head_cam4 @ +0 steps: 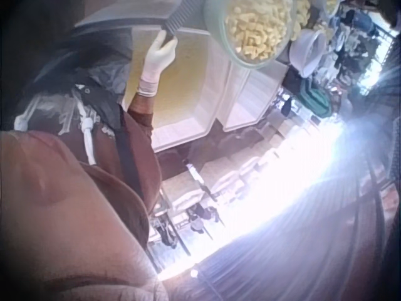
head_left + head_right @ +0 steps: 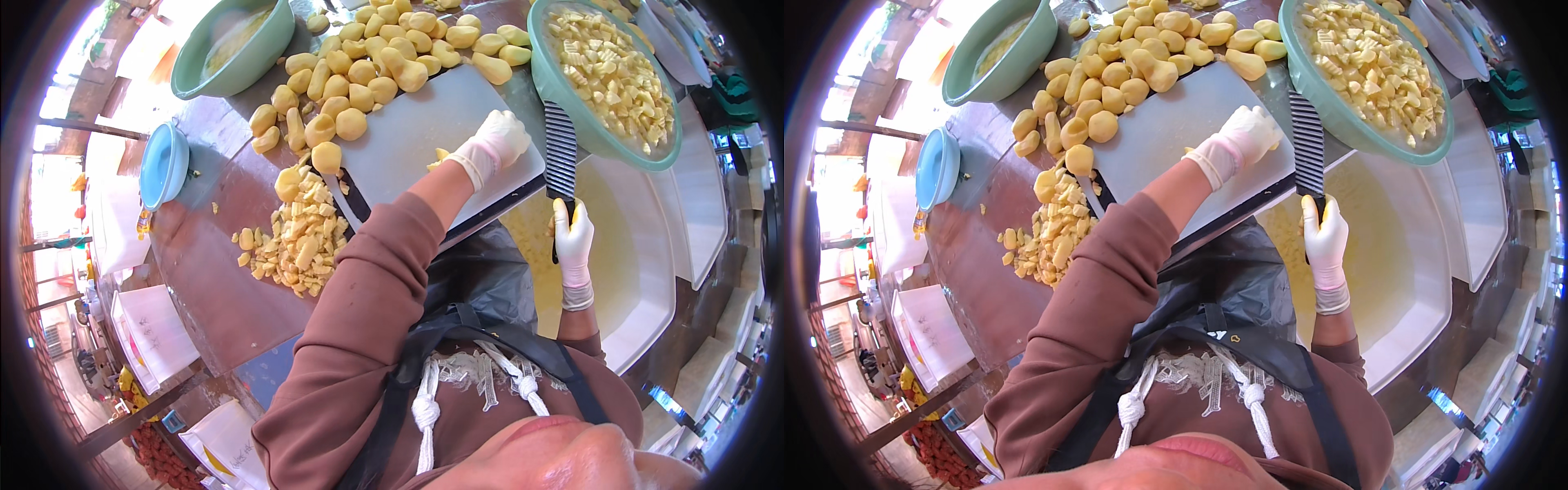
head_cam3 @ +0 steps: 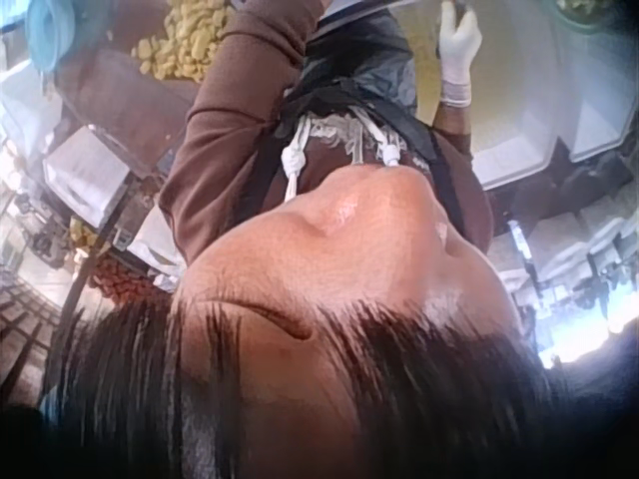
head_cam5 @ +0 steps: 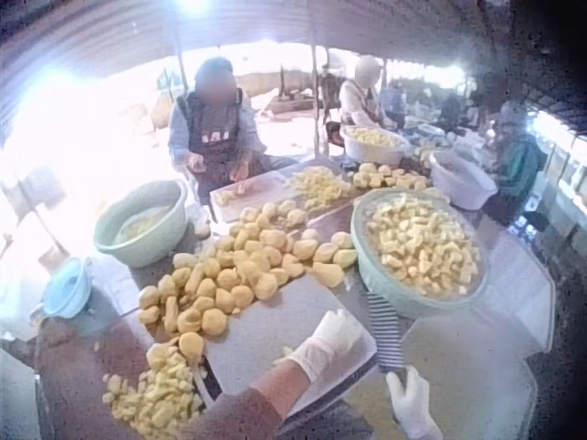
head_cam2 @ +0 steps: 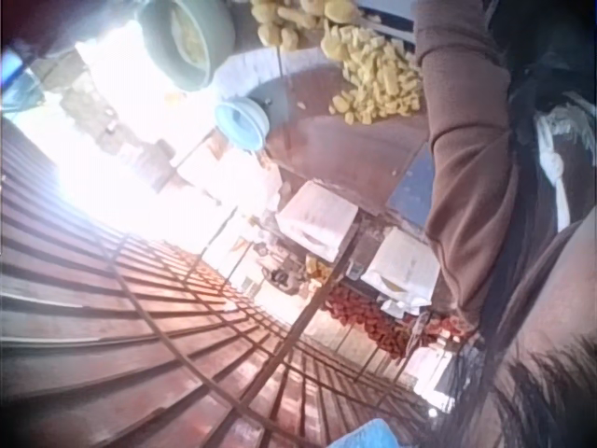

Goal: The person repeatedly picks up peeled potatoes from a pile on a metal table, places them on a cutting board, and chops them into small pieces using a serrated knife. The chopped pieces are periodically swept into a green bowl. The person wears gloves and an apron throughout the task.

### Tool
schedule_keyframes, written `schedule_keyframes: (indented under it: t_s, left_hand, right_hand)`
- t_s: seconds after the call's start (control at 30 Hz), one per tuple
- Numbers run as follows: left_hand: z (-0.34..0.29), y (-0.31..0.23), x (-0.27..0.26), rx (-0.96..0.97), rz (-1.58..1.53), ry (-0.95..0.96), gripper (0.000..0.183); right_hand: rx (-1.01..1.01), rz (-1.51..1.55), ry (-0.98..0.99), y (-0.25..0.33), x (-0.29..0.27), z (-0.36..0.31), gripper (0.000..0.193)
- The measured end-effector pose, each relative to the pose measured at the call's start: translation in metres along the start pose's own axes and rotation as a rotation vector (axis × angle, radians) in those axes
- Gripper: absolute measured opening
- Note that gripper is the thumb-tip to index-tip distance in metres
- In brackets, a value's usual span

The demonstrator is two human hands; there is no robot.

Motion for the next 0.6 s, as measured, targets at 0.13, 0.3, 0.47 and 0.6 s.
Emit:
schedule_keyframes:
  t_s: [0.13, 0.3, 0.47, 0.6]
  left_hand:
    - [0.004, 0.029, -0.012, -0.135, -0.266, -0.214, 0.017]
    - [-0.097, 0.114, -0.048, -0.574, -0.666, -0.717, 0.027]
    - [-0.218, 0.138, -0.005, -0.976, -1.256, -0.834, 0.032]
    - [-0.205, 0.091, 0.038, -0.872, -1.494, -0.766, 0.050]
  right_hand:
    - [0.064, 0.048, 0.034, -0.004, 0.002, -0.001, 0.022]
    - [-0.083, -0.135, 0.230, 0.031, 0.055, -0.012, 0.030]
    - [-0.133, -0.221, 0.636, 0.050, 0.145, -0.025, 0.036]
    - [-0.125, -0.337, 0.475, 0.038, 0.136, 0.006, 0.035]
Point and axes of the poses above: each hand's wrist, its own z-axis towards the middle knuckle, its own x-axis out of the palm, y = z × x, the point moved 7 cm from there along z, towards the middle knuckle, and after that the axes turned 11 degrees about -z, right-handed, at the moved point
